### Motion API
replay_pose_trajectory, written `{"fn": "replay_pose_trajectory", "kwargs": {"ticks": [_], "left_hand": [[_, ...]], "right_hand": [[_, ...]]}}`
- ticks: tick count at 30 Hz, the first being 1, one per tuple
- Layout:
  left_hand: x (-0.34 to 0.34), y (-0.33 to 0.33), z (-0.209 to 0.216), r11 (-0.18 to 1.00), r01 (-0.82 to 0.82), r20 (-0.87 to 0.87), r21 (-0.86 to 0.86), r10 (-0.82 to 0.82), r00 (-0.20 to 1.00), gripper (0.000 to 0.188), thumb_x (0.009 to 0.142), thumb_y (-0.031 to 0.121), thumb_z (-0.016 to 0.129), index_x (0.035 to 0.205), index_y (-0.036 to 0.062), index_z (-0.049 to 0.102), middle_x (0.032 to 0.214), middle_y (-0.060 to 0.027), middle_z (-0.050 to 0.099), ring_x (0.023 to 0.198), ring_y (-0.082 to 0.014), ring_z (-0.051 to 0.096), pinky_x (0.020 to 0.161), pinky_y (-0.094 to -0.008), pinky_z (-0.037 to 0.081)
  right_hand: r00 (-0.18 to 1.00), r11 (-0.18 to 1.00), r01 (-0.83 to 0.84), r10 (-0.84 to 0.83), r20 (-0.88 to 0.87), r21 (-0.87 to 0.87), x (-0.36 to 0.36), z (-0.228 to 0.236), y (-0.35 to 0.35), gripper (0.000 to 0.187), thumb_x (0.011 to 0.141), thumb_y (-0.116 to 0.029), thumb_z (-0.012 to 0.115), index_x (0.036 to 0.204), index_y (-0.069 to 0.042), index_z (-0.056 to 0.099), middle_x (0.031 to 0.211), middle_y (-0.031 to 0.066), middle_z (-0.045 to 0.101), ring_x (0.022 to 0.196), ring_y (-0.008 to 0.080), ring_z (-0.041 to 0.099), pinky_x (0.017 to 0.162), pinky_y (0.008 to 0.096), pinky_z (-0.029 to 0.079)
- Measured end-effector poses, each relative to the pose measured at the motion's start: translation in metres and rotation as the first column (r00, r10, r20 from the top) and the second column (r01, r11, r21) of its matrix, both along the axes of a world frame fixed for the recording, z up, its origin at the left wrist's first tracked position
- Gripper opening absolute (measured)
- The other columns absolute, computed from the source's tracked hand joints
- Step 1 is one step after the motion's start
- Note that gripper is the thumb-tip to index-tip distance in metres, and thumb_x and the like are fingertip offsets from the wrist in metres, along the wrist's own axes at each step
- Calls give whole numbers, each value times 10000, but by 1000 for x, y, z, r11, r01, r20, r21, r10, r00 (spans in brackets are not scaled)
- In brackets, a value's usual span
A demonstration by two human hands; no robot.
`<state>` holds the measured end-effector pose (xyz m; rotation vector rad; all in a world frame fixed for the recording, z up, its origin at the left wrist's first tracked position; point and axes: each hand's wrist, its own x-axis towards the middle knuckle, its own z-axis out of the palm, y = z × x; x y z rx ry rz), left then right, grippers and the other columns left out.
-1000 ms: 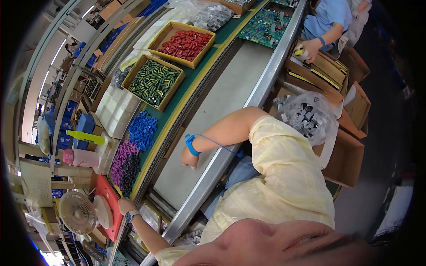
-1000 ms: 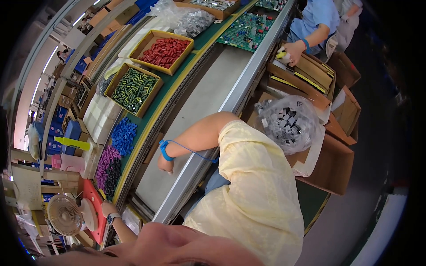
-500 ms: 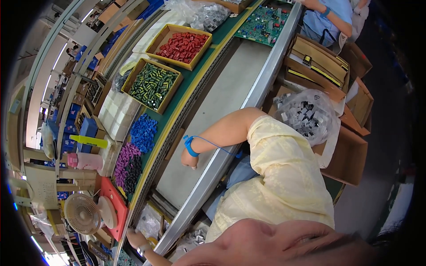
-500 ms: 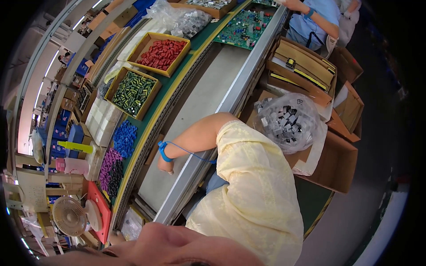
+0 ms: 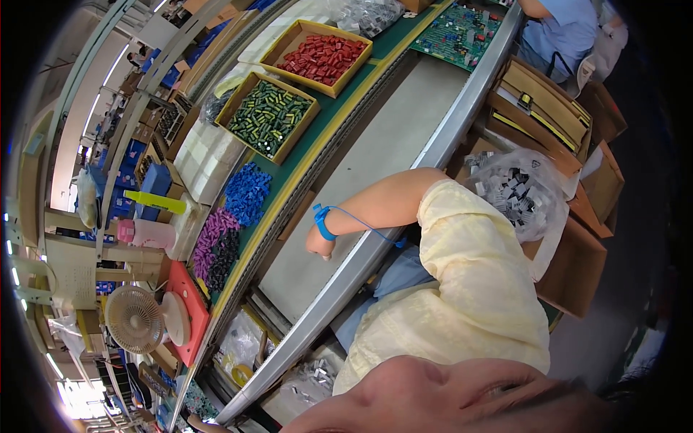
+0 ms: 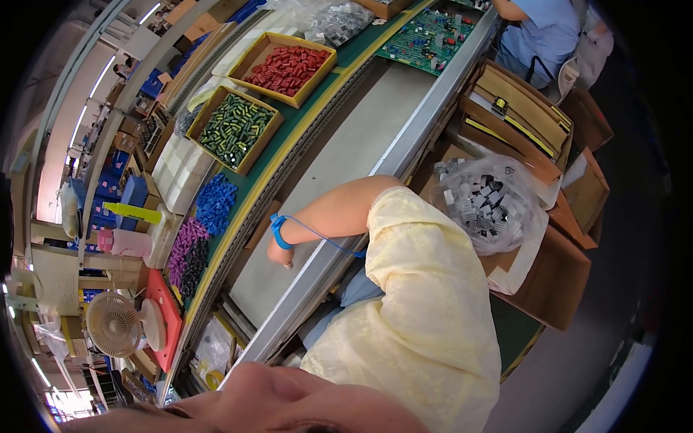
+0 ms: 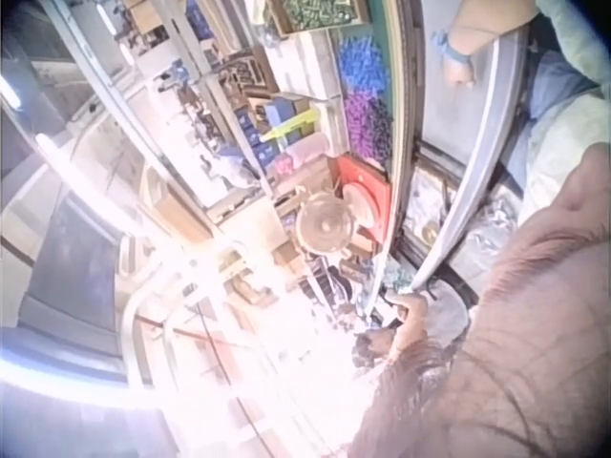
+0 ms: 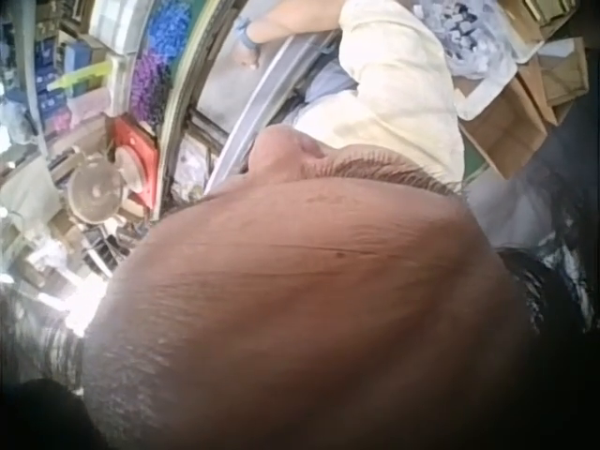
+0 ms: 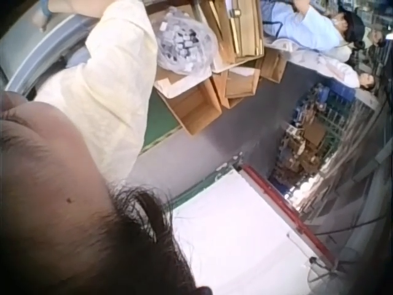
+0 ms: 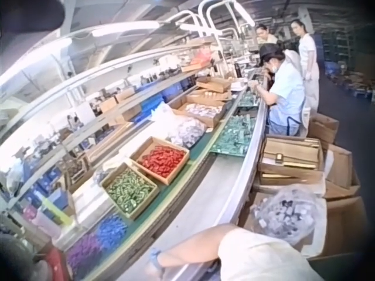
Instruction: The person assembles circuit boards on an assembly line by taking electronic components from trays and bags, inserting them into each board by hand, and sliding the boards down the conveyor.
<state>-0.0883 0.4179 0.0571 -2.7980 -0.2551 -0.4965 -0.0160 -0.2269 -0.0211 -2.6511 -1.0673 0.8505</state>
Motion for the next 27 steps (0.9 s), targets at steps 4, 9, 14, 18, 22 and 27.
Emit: {"fn": "replay_pose_trajectory", "kwargs": {"ticks": [4,9,14,18,22,27], "left_hand": [[13,19,-16,983,108,119,-151,-91,989,325,770,245,530,955,-9,616,912,-201,611,843,-361,583,722,-416,466],[13,43,-36,918,249,296,-309,-155,942,315,753,193,552,980,-21,600,969,-218,595,905,-381,557,788,-415,445],[14,59,-42,811,427,488,-400,-206,848,320,737,140,573,1005,-34,585,1026,-235,579,967,-401,531,855,-415,425],[31,-153,46,936,309,-44,-170,-321,946,421,688,94,626,1091,-12,564,1151,-242,528,1062,-378,500,932,-416,391],[52,-299,63,778,623,-173,-83,-627,760,492,655,61,608,1143,49,541,1207,-210,497,1040,-365,508,908,-434,390],[73,-420,35,433,868,43,-241,-889,456,430,718,195,656,1116,57,570,1156,-187,528,1038,-341,509,909,-406,399]], "right_hand": [[999,1000,18,-18,-32,-12,-1,0,3,428,762,-312,626,1066,-13,584,1014,178,610,950,341,564,823,446,435],[1000,1000,13,-13,-12,-24,0,-5,1,442,766,-314,625,1088,-17,566,1021,179,605,963,339,560,827,447,432],[1000,1000,20,-20,-24,-7,2,-2,0,465,764,-311,626,1122,-23,555,1040,180,602,979,337,557,846,435,429],[999,998,44,-45,15,36,6,-21,-3,405,763,-327,635,1014,-8,626,990,172,625,928,333,574,811,439,438],[1000,997,20,-19,-5,68,7,-24,1,413,752,-316,641,1023,-5,618,995,178,623,931,334,576,819,427,440],[998,997,59,-57,-37,56,-2,-10,-2,451,735,-311,645,1071,-14,592,1015,175,616,959,333,570,839,419,438]]}}
